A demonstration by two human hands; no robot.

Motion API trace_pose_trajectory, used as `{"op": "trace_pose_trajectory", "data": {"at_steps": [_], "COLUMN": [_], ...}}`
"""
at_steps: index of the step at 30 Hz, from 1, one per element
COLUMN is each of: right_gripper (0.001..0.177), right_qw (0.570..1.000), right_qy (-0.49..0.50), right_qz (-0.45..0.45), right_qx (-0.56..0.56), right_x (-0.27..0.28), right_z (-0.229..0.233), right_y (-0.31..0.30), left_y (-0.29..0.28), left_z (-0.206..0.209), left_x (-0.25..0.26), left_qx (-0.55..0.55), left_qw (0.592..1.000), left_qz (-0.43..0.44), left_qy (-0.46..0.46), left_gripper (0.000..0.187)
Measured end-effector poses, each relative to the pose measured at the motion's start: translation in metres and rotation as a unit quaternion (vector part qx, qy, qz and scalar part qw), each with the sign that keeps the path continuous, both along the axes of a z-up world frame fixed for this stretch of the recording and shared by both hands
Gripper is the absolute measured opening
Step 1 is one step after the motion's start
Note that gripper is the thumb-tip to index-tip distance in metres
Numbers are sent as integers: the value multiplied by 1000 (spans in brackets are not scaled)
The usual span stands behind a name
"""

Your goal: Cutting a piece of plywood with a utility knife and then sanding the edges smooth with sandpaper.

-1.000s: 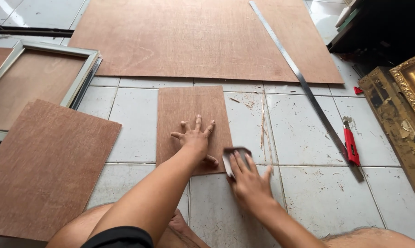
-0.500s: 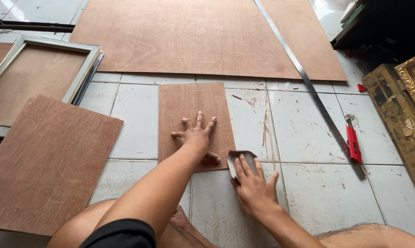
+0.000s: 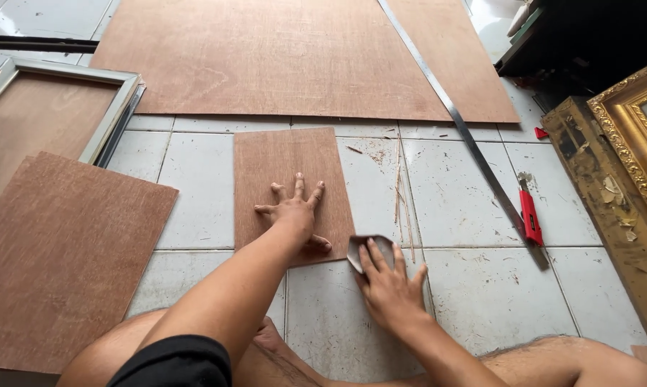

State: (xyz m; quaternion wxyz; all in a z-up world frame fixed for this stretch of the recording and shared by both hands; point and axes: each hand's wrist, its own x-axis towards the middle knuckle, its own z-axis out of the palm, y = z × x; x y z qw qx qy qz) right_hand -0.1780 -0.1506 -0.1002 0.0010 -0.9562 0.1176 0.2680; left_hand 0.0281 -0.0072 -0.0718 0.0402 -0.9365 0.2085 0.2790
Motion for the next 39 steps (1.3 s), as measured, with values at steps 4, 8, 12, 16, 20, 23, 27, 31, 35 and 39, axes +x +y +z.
{"op": "trace_pose_trajectory", "data": {"at_steps": [4,8,12,16,20,23,27,31,35,39], "right_gripper": [76,75,70,68,65,64,63,62,64,66], "right_qw": [999,1000,998,996,998,998,998,998,997,997], "right_qy": [-38,-21,-27,-62,-49,2,10,-35,-67,-72], "right_qz": [-18,-1,-32,-38,-26,-28,-40,-31,-21,-5], "right_qx": [17,18,37,50,42,50,48,52,36,35], "right_x": [47,8,-4,65,58,13,11,105,183,155], "right_z": [3,1,-7,8,28,48,32,21,0,7], "right_y": [0,5,2,-2,5,15,8,-4,-18,-18], "left_y": [2,2,3,2,6,17,23,21,24,23], "left_z": [4,8,10,32,32,39,10,5,8,-8], "left_x": [-3,-2,-3,-17,-17,-16,-4,4,5,10], "left_qx": [6,-8,-3,17,15,19,-15,1,-2,-14], "left_qw": [1000,1000,1000,1000,1000,999,996,994,995,996], "left_qz": [-9,13,-4,5,-8,-35,-85,-106,-95,-92], "left_qy": [-8,-12,1,0,-16,-14,-12,-12,-2,1], "left_gripper": [161,161,161,125,125,128,146,154,157,158]}}
